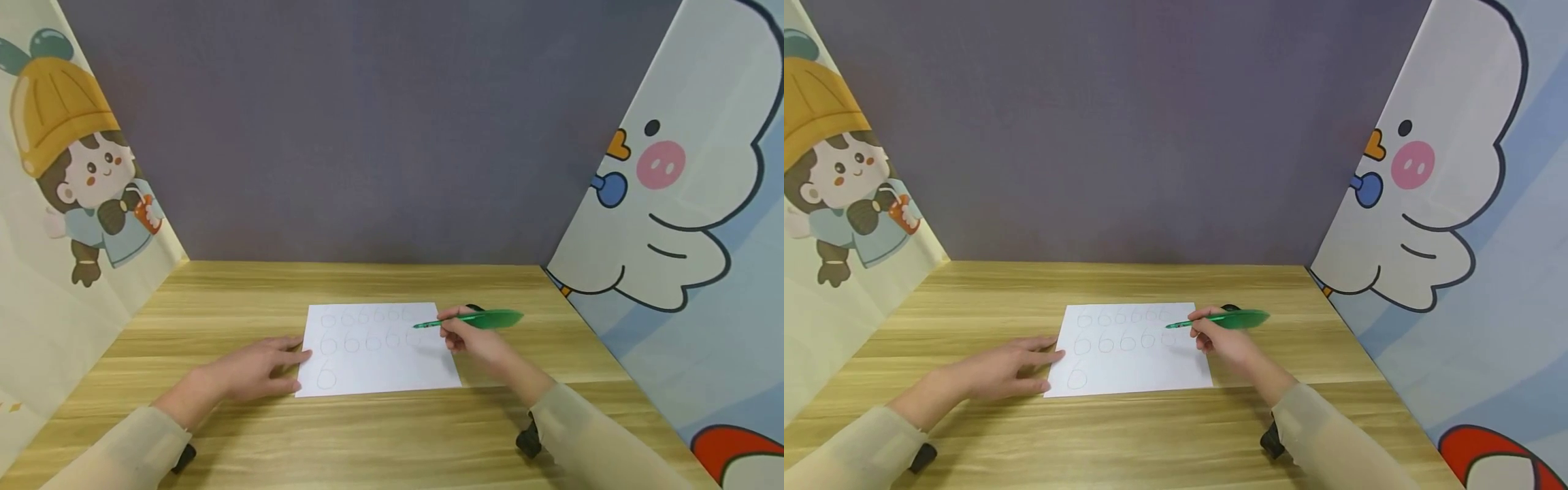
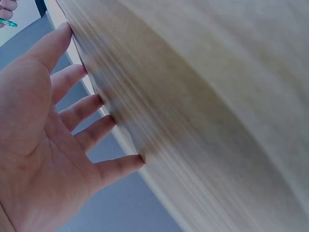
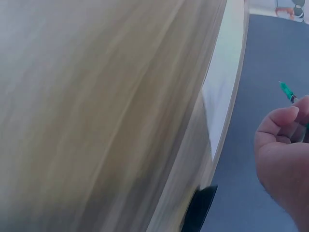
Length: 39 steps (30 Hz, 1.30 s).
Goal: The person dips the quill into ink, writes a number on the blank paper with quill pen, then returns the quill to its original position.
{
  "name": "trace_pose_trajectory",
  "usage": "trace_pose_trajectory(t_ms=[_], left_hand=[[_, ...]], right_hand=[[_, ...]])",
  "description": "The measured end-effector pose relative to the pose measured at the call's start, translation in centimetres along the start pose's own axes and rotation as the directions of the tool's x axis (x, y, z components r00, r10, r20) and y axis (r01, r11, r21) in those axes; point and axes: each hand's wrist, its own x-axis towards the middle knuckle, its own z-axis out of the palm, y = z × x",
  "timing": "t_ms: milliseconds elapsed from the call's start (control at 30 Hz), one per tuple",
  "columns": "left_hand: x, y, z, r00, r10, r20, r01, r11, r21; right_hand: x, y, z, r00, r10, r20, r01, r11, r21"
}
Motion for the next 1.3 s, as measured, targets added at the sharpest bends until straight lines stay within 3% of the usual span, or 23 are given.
trace_pose_trajectory(t_ms=[367,567,767,967,1033,1100,1200,1300], left_hand=[[-0.1,0.0,0.0,1.000,-0.008,0.010,0.008,1.000,-0.008],[0.0,-0.2,0.1,1.000,-0.004,0.013,0.004,1.000,-0.004],[0.0,-0.4,0.1,1.000,-0.004,0.015,0.004,1.000,-0.010],[0.0,-0.5,0.1,1.000,-0.005,0.014,0.006,1.000,-0.017],[0.0,-0.5,0.1,1.000,-0.006,0.013,0.007,1.000,-0.016],[0.0,-0.5,0.1,1.000,-0.005,0.015,0.005,1.000,-0.018],[0.0,-0.4,0.0,1.000,-0.005,0.017,0.005,1.000,-0.021],[0.1,-0.3,-0.2,1.000,0.001,0.019,0.000,1.000,-0.020]], right_hand=[[-1.0,1.0,-3.1,0.999,-0.030,0.024,0.029,0.998,0.049],[-1.4,1.4,-4.5,0.999,-0.039,0.016,0.039,0.999,-0.001],[-1.8,1.1,-5.8,0.992,-0.125,-0.026,0.120,0.982,-0.143],[-1.9,1.1,-7.3,0.976,-0.216,0.032,0.218,0.974,-0.065],[-1.8,1.2,-7.8,0.974,-0.224,0.026,0.226,0.969,-0.096],[-1.7,1.3,-8.3,0.976,-0.218,0.002,0.216,0.966,-0.141],[-2.0,1.1,-9.0,0.988,-0.138,-0.072,0.123,0.974,-0.191],[-2.2,1.2,-9.6,0.990,-0.083,-0.110,0.063,0.983,-0.174]])
